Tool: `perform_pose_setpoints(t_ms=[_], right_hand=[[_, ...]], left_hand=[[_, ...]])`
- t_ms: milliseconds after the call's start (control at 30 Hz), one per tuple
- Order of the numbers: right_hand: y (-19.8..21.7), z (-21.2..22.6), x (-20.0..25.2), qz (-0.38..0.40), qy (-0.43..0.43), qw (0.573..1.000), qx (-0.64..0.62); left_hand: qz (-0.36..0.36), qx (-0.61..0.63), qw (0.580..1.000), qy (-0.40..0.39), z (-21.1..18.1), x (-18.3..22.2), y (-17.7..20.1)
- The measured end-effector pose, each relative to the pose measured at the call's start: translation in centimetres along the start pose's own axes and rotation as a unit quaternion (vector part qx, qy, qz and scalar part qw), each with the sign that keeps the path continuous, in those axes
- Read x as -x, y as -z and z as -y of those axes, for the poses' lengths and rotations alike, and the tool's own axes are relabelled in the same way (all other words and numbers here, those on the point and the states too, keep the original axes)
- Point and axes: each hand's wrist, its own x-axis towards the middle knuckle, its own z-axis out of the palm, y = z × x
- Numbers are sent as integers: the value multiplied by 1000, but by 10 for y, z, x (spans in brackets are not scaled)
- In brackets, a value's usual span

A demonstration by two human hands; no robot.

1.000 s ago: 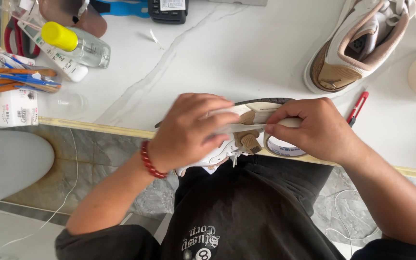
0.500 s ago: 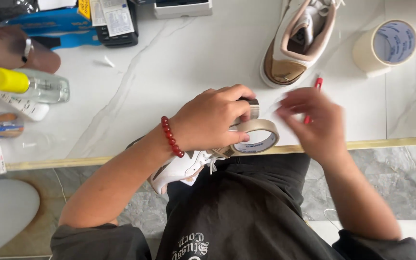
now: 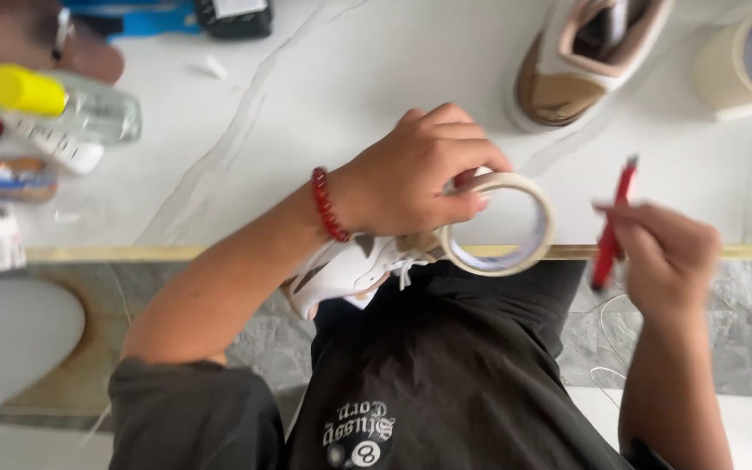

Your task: Applying masking tape to a sneaker for customization or repair.

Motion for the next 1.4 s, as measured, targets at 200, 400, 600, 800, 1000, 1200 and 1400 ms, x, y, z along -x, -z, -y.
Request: perform_pose_setpoints(t_ms=[200, 400, 600, 800, 1000, 1200, 1400], right_hand=[[-11, 56, 53, 133, 203, 831, -501], [-67, 107, 38, 118, 476, 813, -314], [-86, 121, 33, -33, 368, 896, -248], [-89, 134, 29, 6, 291, 929, -227], [-100, 129, 25, -74, 362, 922, -112], [-107, 131, 18, -112, 392, 910, -77], [-109, 132, 15, -95, 388, 908, -127]], left_hand=[[-4, 37, 998, -59, 2, -3, -2], [6, 54, 997, -48, 3, -3, 1], [6, 131, 991, -26, 7, -5, 5], [29, 190, 981, -18, 13, -7, 3], [28, 206, 978, -10, 14, -9, 1], [39, 194, 980, 24, 12, -8, 5], [25, 201, 979, 8, 12, -8, 3]])
